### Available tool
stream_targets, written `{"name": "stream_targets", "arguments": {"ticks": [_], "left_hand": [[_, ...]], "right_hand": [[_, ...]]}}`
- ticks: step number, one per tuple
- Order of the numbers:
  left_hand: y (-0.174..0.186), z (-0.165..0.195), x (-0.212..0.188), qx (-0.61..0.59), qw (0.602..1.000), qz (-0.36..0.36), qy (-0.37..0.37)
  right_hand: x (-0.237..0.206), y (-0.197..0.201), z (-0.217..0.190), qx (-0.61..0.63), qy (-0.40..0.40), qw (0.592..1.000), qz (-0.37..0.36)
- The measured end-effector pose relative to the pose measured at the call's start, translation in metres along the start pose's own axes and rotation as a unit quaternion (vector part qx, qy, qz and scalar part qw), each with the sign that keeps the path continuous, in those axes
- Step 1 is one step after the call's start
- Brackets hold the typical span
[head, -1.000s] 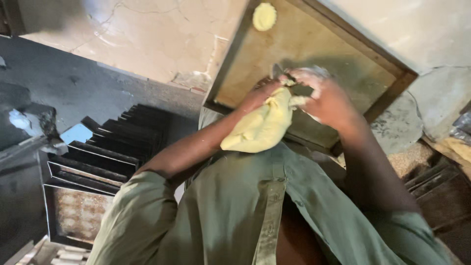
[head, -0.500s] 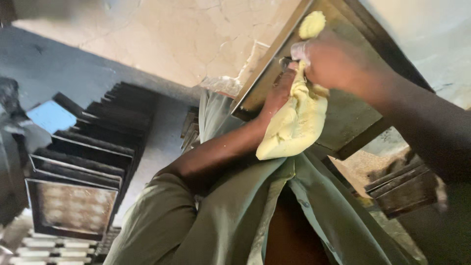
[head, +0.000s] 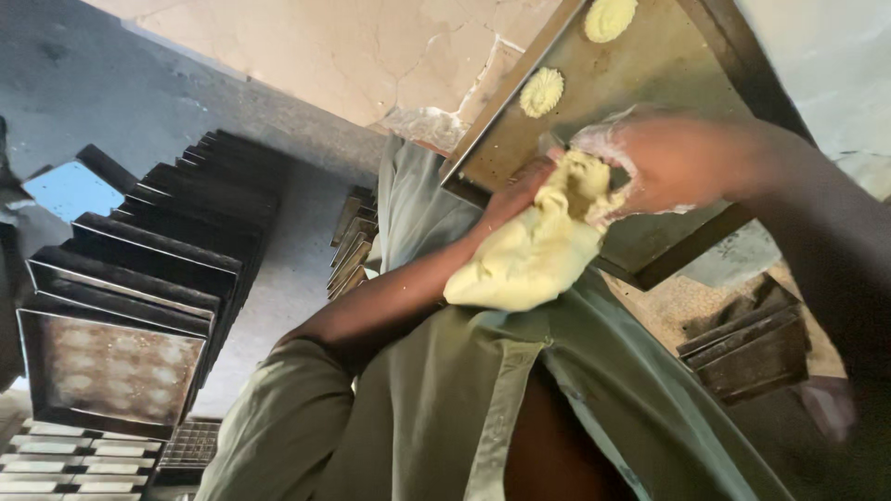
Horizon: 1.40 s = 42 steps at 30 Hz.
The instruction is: The person uses a piping bag to squeeze small, swirled portions of dough onto metal baking trays. They repeatedly refill the bag from a larger mass of dough on the work surface and continue filling multiple trays in a commercial kitchen setting.
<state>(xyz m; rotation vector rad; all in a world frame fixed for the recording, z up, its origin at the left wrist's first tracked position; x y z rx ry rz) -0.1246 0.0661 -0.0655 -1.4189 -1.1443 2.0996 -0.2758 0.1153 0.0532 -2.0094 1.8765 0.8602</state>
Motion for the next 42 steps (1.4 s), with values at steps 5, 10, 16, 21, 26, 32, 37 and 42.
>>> {"name": "stream_targets", "arguments": {"ticks": [5,10,16,21,26,32,37,42], "left_hand": [[0.008,0.005,-0.022,-0.114,0.99,0.07,-0.05],[-0.004,-0.006,-0.034,-0.258,0.965,0.022,-0.05],[0.016,-0.016,-0.053,0.084,0.968,0.199,-0.13],[-0.005,-0.034,-0.041,-0.194,0.979,0.043,-0.047],[-0.052,-0.021,-0.006,-0.164,0.986,-0.027,-0.033],[-0.066,-0.023,0.027,-0.136,0.981,-0.113,0.085],[-0.059,-0.026,0.058,-0.138,0.945,-0.174,0.239],[-0.059,0.004,0.09,-0.098,0.962,-0.112,0.229]], "right_hand": [[0.031,-0.018,0.021,-0.073,-0.132,0.981,0.126],[0.054,-0.059,0.026,-0.254,-0.04,0.959,0.116],[0.044,-0.056,-0.022,-0.291,-0.022,0.95,0.107],[-0.055,-0.079,-0.055,-0.2,0.109,0.958,0.176],[-0.105,-0.114,-0.014,0.052,-0.054,0.911,0.406],[-0.167,-0.147,0.017,0.265,0.071,0.775,0.57],[-0.137,-0.1,0.074,-0.015,-0.079,0.861,0.503],[-0.133,-0.053,0.098,-0.049,-0.062,0.953,0.293]]}}
Point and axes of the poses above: each hand's wrist, its own x-axis towards the middle knuckle, its own y-axis out of the back of the hand, z = x × y, the point moved 6 cm from there along x, towards the middle knuckle, and after that the axes turned 14 degrees about y, right-handed, at the moved point
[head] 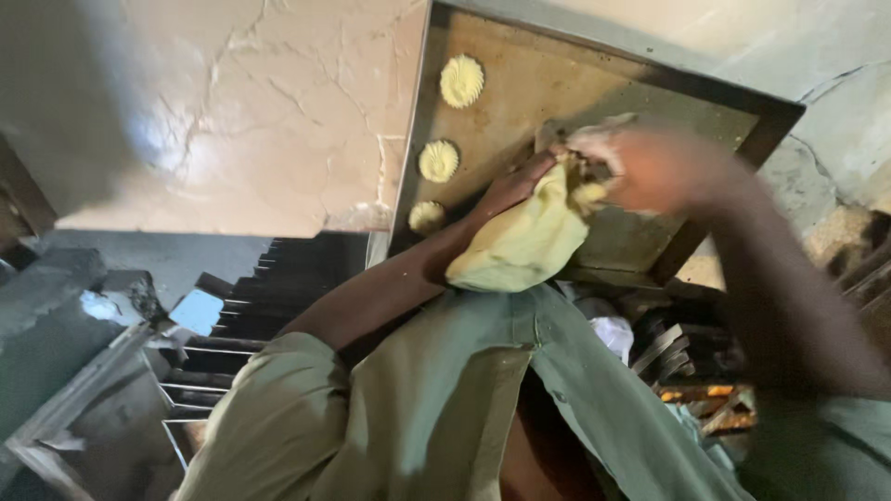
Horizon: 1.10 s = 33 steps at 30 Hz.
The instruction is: The person uses a piping bag to squeeze small, swirled portions of dough onto metal baking trays. They repeatedly refill the bag from a larger mass of dough on the work surface and continue filling multiple trays in a commercial kitchen setting.
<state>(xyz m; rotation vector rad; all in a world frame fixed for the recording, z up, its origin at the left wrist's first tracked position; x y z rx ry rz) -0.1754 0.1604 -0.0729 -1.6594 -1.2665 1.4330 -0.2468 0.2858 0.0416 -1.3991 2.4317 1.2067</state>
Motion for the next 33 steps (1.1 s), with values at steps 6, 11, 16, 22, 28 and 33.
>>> {"name": "stream_targets", "arguments": {"ticks": [6,11,16,22,28,33], "left_hand": [[-0.033,0.026,0.021,-0.029,0.999,-0.022,-0.03],[-0.04,0.024,0.017,-0.058,0.998,-0.018,-0.036],[-0.033,0.022,0.009,-0.056,0.998,-0.016,-0.033],[-0.014,0.002,-0.022,-0.044,0.999,0.006,-0.004],[-0.011,-0.02,-0.037,-0.067,0.997,0.018,-0.037],[-0.002,-0.031,-0.042,-0.075,0.995,0.02,-0.058]], "right_hand": [[0.027,0.028,0.037,-0.098,-0.122,0.988,0.002],[0.042,-0.001,0.04,-0.222,-0.063,0.973,-0.013],[0.044,0.005,0.032,-0.19,-0.159,0.967,-0.059],[0.055,0.032,-0.03,0.082,-0.084,0.988,-0.1],[0.053,-0.039,-0.012,-0.001,-0.161,0.984,-0.079],[0.051,-0.07,-0.012,-0.163,-0.186,0.954,-0.17]]}}
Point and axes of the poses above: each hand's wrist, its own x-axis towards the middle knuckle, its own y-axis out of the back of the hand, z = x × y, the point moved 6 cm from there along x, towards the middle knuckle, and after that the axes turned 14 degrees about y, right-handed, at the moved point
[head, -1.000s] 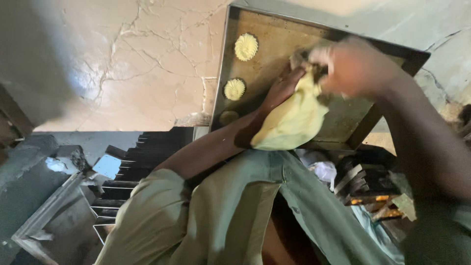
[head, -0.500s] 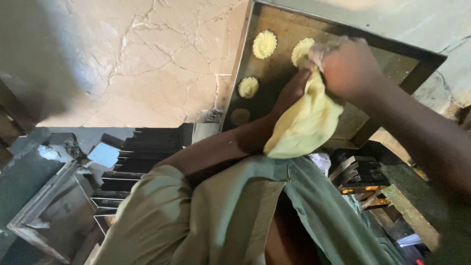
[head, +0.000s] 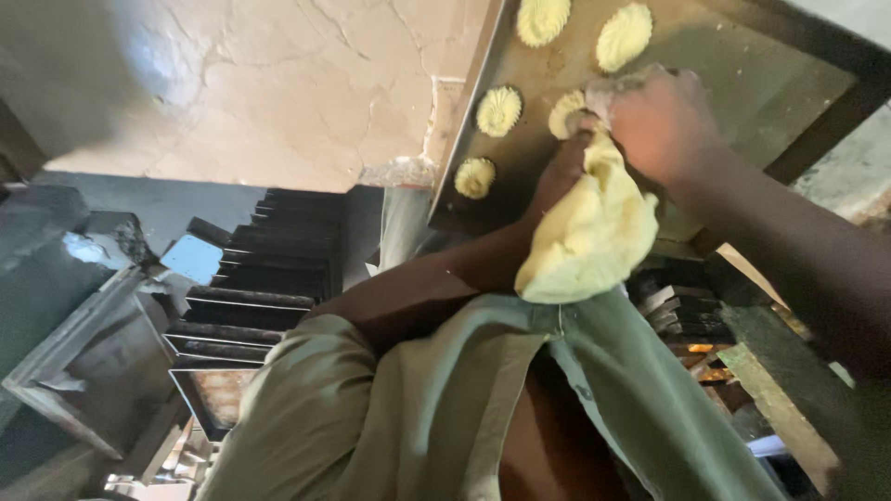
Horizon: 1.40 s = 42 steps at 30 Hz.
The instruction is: The person uses a piping bag to squeeze small, swirled portions of dough onto metal baking trays. They repeatedly refill the bag from a larger mass of dough on the work surface and continue filling multiple trays in a commercial kitchen setting.
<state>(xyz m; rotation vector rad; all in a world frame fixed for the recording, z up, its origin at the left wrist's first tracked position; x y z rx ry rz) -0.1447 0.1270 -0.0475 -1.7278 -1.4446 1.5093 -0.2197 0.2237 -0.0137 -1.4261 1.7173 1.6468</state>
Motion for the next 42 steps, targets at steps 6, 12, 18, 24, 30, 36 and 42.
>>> {"name": "stream_targets", "arguments": {"ticks": [6,12,18,24,30,36,42], "left_hand": [[0.023,-0.021,-0.027,0.017,0.999,0.021,0.024],[0.051,-0.045,-0.037,0.005,0.999,0.053,-0.003],[0.067,-0.069,-0.037,-0.038,0.992,0.096,-0.069],[0.072,-0.075,-0.053,0.013,0.986,0.154,-0.062],[0.029,-0.079,-0.035,0.109,0.984,0.041,-0.133],[-0.004,-0.062,0.004,0.16,0.978,0.0,-0.135],[-0.003,-0.075,0.032,0.103,0.993,-0.021,0.056]], "right_hand": [[-0.042,0.026,-0.027,0.293,0.016,0.942,-0.165],[-0.022,-0.01,-0.046,0.251,0.05,0.965,0.053],[-0.003,-0.044,-0.073,0.05,0.066,0.995,0.061],[-0.069,-0.025,-0.088,0.16,0.116,0.977,0.082],[-0.148,-0.04,-0.064,0.398,0.06,0.894,0.198],[-0.205,-0.044,-0.04,0.389,0.128,0.822,0.396],[-0.137,-0.06,0.044,0.387,0.028,0.858,0.337]]}}
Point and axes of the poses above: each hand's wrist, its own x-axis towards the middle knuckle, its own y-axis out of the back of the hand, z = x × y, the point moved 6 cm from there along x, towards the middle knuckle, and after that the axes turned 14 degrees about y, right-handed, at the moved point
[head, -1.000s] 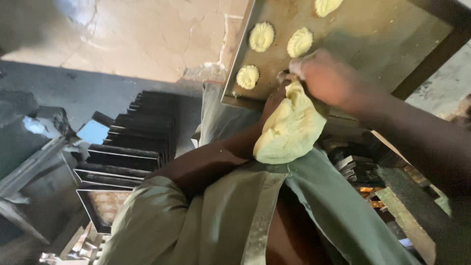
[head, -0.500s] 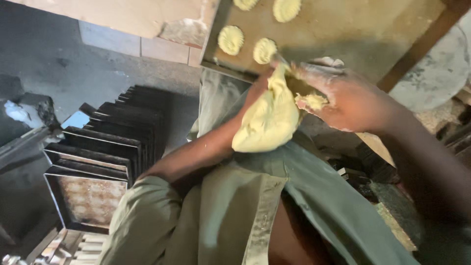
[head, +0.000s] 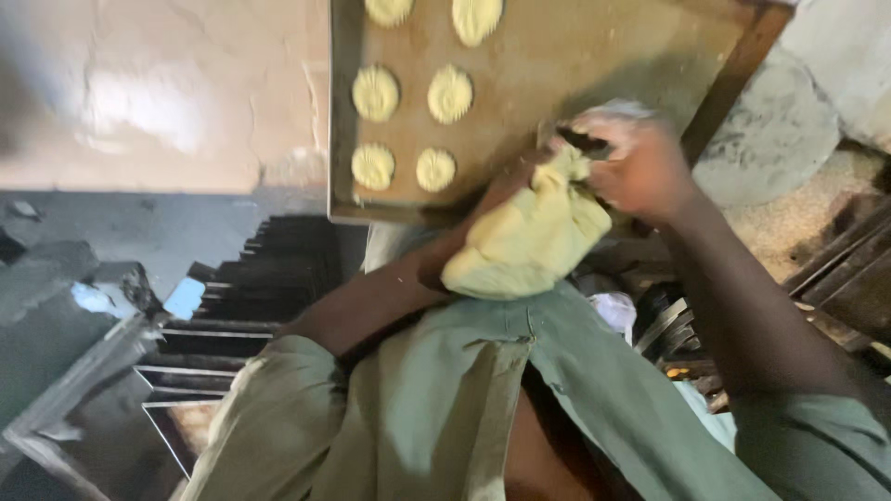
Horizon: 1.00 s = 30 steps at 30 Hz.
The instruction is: The person uses a piping bag to squeeze small, swirled portions of dough onto metal baking trays. They repeatedly refill the bag from a larger mass of dough on the work surface and continue filling multiple trays in a commercial kitchen setting.
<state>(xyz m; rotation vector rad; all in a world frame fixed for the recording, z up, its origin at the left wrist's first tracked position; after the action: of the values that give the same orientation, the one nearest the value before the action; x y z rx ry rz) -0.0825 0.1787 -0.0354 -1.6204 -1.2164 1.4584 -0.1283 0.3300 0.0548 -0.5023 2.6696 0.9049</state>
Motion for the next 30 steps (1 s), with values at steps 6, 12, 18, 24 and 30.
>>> {"name": "stream_targets", "arguments": {"ticks": [6,12,18,24,30], "left_hand": [[-0.016,0.046,0.053,-0.008,1.0,-0.015,-0.011],[-0.032,0.072,0.084,-0.034,0.997,-0.05,-0.045],[-0.036,0.077,0.081,0.022,0.986,0.11,-0.12],[-0.044,0.068,0.038,-0.082,0.995,-0.054,-0.007],[-0.024,0.042,0.023,-0.1,0.995,0.013,0.004]], "right_hand": [[0.059,0.037,0.024,-0.155,0.087,0.958,-0.226],[0.104,0.055,0.043,-0.281,-0.023,0.935,-0.216],[0.1,0.025,0.043,-0.308,0.062,0.934,-0.172],[0.102,0.032,0.003,-0.261,0.05,0.942,-0.204],[0.079,0.011,0.01,-0.219,-0.125,0.913,-0.32]]}}
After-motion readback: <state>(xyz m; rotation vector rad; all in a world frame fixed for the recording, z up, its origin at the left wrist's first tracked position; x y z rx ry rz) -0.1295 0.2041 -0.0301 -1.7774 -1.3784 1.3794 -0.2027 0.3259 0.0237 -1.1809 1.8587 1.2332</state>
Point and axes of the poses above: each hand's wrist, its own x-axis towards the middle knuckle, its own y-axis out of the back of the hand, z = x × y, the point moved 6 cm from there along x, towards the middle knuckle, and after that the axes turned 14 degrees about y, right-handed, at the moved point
